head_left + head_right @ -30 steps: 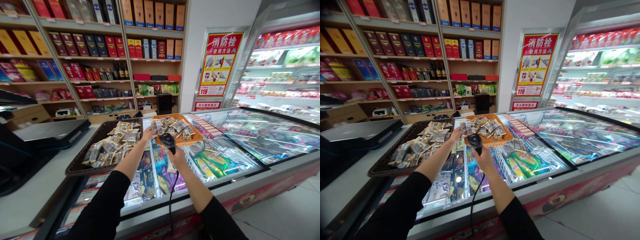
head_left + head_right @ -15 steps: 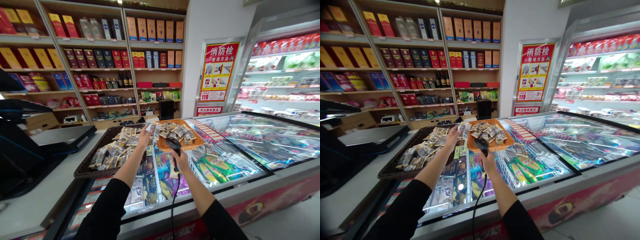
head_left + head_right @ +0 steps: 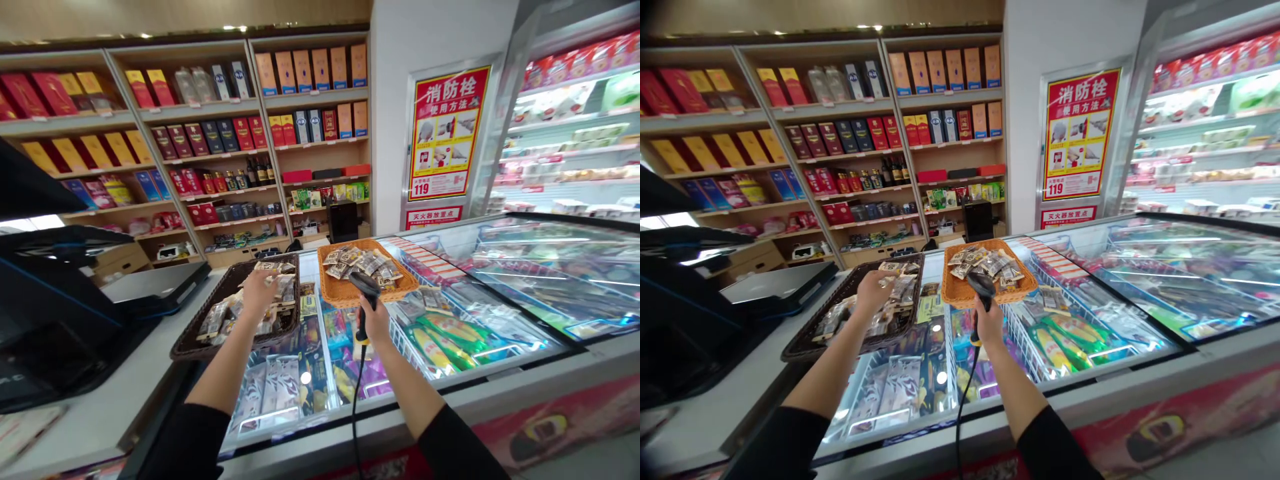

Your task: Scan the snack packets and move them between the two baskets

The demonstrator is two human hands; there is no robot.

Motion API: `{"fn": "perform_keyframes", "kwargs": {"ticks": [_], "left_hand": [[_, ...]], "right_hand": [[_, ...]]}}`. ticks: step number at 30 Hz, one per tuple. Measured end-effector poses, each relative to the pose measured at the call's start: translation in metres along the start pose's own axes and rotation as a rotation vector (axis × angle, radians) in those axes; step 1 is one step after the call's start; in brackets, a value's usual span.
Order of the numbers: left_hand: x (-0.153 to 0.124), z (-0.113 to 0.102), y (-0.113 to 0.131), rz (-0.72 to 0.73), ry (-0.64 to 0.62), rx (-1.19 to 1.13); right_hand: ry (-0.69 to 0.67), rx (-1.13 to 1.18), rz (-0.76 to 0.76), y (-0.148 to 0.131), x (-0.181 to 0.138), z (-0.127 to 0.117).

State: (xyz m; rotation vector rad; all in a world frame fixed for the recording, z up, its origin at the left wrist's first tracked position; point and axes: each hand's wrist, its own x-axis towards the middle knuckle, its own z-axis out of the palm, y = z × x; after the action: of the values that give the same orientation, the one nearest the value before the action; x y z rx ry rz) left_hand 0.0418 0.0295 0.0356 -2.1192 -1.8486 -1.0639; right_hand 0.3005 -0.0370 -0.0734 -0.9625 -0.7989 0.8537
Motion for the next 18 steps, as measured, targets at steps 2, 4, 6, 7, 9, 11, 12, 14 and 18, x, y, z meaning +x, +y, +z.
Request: {"fn": "perform_keyframes", "kwargs": {"ticks": [2,4,6,7,9,11,12,14,18], "left_hand": [[0.011,0.024,0.034,0.081,-0.054,-0.066],[0.021,0.055,0.071,0.173,-0.144,-0.127],[0.031,0.088,0.106,0.235,-0.252,-0.175],[0.036,0.105,0.122,0.253,-0.301,-0.193],[0.046,0.138,0.148,0.301,-0.369,-0.231],[0.057,0.165,0.168,0.301,-0.412,-0.237],[0.063,0.177,0.176,0.288,-0.427,-0.232],[0.074,0.196,0.186,0.253,-0.448,-0.216],[0.087,0.218,0.193,0.155,-0.472,-0.216]], "right_hand": [[0.142,0.098,0.013,-0.004,0.007,-0.004],[0.278,0.192,0.052,-0.007,0.015,-0.008],[0.355,0.258,0.078,-0.01,0.02,-0.01],[0.373,0.282,0.082,-0.01,0.021,-0.011],[0.406,0.31,0.067,-0.01,0.021,-0.009],[0.432,0.392,0.072,-0.009,0.021,-0.006],[0.454,0.436,0.07,-0.008,0.021,-0.004],[0.505,0.482,0.048,-0.006,0.021,-0.001],[0.542,0.502,0.037,-0.003,0.025,0.002]]}}
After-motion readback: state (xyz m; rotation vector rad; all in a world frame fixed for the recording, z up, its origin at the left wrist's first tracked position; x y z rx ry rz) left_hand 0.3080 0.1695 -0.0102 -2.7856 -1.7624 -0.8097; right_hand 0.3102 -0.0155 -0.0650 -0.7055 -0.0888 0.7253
